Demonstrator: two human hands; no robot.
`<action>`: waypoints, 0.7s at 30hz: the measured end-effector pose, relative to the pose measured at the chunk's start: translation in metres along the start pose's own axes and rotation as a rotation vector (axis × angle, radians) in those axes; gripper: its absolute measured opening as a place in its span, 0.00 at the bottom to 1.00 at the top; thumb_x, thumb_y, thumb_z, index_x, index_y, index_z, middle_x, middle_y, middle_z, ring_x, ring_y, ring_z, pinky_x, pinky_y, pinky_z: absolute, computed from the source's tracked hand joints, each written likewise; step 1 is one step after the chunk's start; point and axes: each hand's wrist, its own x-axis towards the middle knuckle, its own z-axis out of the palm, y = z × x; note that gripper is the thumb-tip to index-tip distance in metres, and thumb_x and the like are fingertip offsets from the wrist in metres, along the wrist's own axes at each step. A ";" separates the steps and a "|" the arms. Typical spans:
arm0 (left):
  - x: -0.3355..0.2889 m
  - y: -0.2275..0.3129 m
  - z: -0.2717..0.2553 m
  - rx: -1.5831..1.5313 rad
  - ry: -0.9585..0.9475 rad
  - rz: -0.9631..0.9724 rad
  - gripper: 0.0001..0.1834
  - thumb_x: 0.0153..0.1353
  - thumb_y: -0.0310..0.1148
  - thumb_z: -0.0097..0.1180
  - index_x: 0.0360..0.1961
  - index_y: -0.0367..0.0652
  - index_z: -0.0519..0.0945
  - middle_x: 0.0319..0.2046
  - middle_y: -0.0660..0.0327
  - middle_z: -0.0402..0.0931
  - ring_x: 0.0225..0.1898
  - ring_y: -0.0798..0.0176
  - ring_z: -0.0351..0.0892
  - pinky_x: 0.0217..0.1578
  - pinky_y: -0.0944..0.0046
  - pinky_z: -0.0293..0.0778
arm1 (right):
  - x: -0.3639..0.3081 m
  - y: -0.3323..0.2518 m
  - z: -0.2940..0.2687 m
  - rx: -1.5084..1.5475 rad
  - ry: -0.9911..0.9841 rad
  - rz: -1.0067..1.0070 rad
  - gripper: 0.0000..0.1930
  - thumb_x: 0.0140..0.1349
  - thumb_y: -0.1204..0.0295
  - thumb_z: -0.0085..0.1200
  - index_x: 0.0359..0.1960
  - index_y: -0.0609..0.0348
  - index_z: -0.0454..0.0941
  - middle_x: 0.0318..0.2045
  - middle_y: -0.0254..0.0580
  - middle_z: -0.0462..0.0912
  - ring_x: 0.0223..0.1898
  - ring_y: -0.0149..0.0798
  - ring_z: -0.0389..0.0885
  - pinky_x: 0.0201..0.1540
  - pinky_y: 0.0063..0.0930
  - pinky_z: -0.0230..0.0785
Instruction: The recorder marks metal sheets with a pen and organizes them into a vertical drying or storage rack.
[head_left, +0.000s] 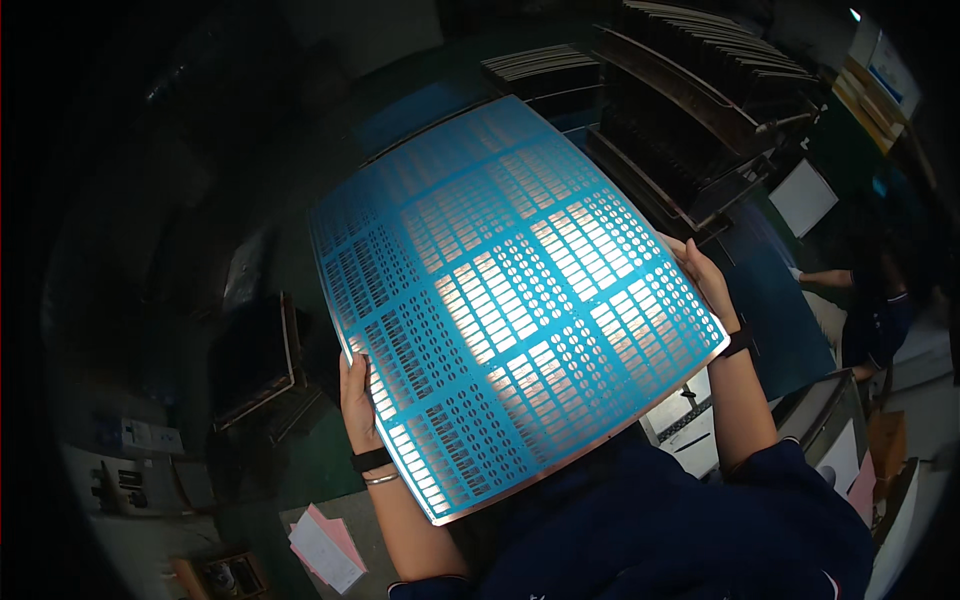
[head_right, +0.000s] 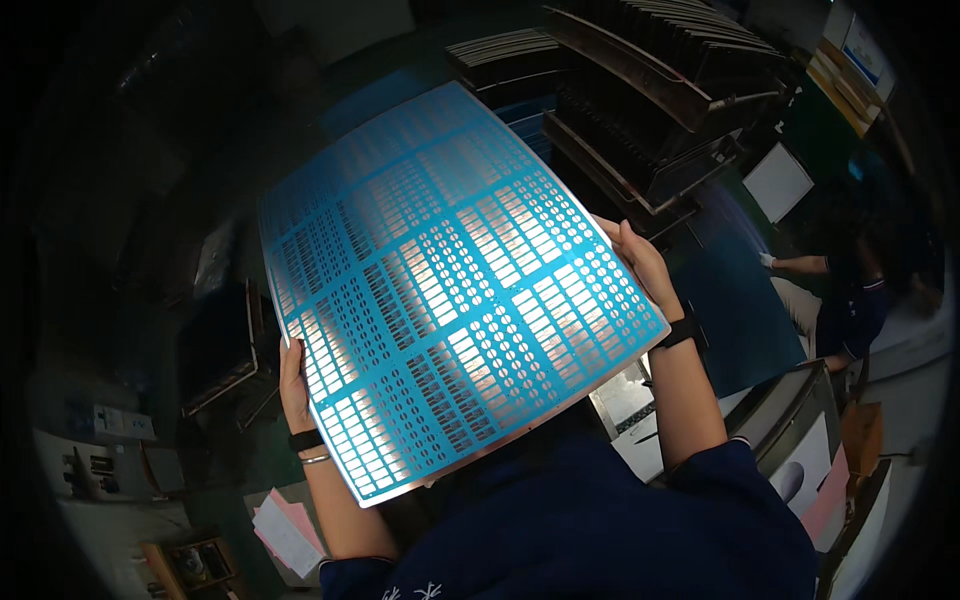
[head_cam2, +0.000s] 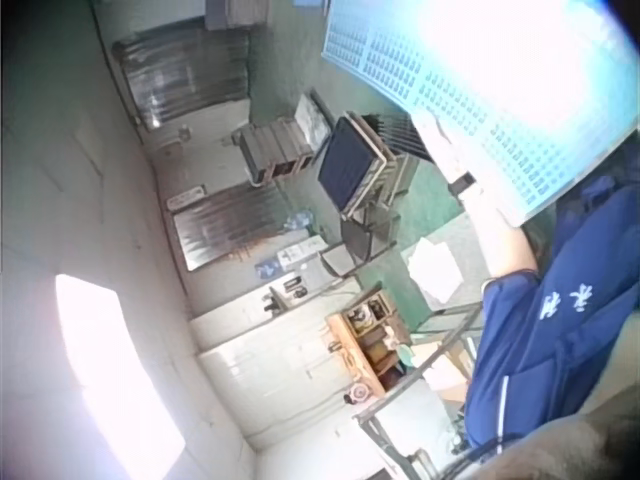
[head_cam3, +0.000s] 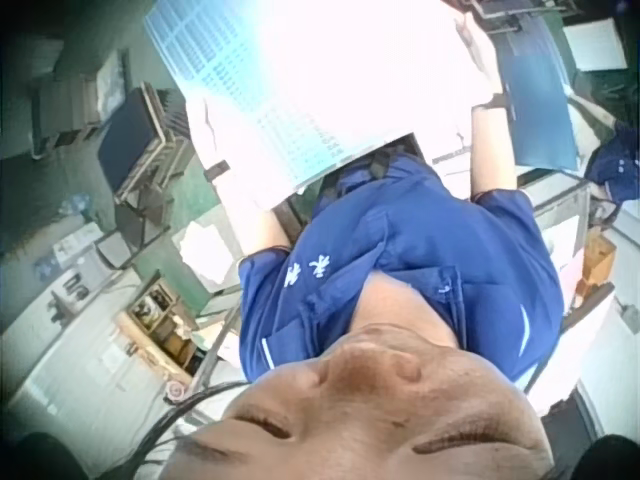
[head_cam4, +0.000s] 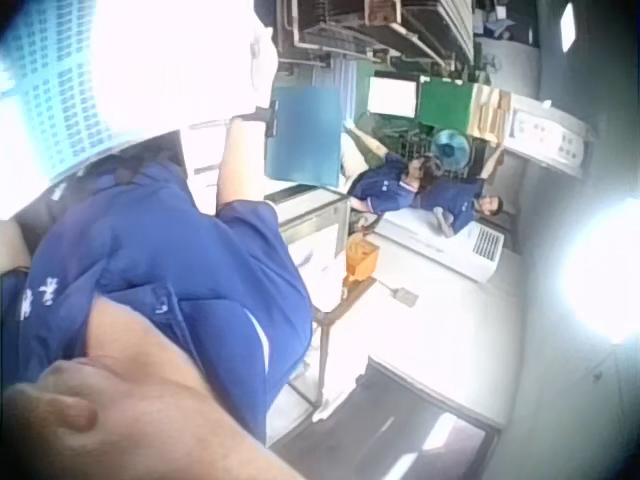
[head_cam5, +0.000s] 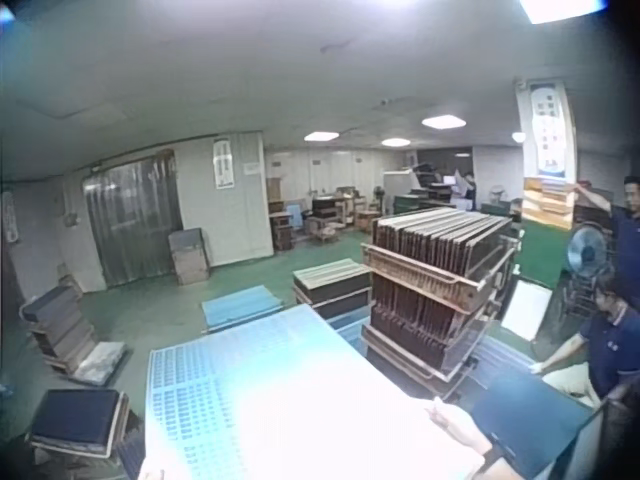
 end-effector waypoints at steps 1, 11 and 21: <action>-0.002 0.004 -0.001 -0.014 -0.009 -0.016 0.16 0.72 0.33 0.41 0.57 0.38 0.66 0.45 0.52 0.78 0.40 0.61 0.84 0.37 0.63 0.85 | 0.000 -0.001 0.003 -0.022 -0.011 -0.004 0.30 0.74 0.56 0.32 0.61 0.74 0.64 0.47 0.54 0.80 0.42 0.33 0.84 0.41 0.21 0.80; 0.000 0.008 0.009 0.044 0.053 -0.100 0.20 0.72 0.32 0.40 0.61 0.36 0.62 0.48 0.51 0.77 0.41 0.62 0.83 0.37 0.66 0.84 | -0.002 -0.017 0.005 -0.031 -0.014 0.001 0.27 0.71 0.57 0.42 0.60 0.70 0.68 0.48 0.54 0.80 0.48 0.34 0.82 0.48 0.22 0.76; -0.004 0.017 0.031 0.126 0.007 0.104 0.21 0.67 0.32 0.52 0.60 0.39 0.66 0.45 0.64 0.77 0.40 0.73 0.77 0.40 0.70 0.74 | -0.013 -0.019 -0.017 -0.096 -0.004 -0.002 0.30 0.60 0.64 0.59 0.59 0.70 0.67 0.47 0.50 0.80 0.46 0.34 0.82 0.50 0.24 0.75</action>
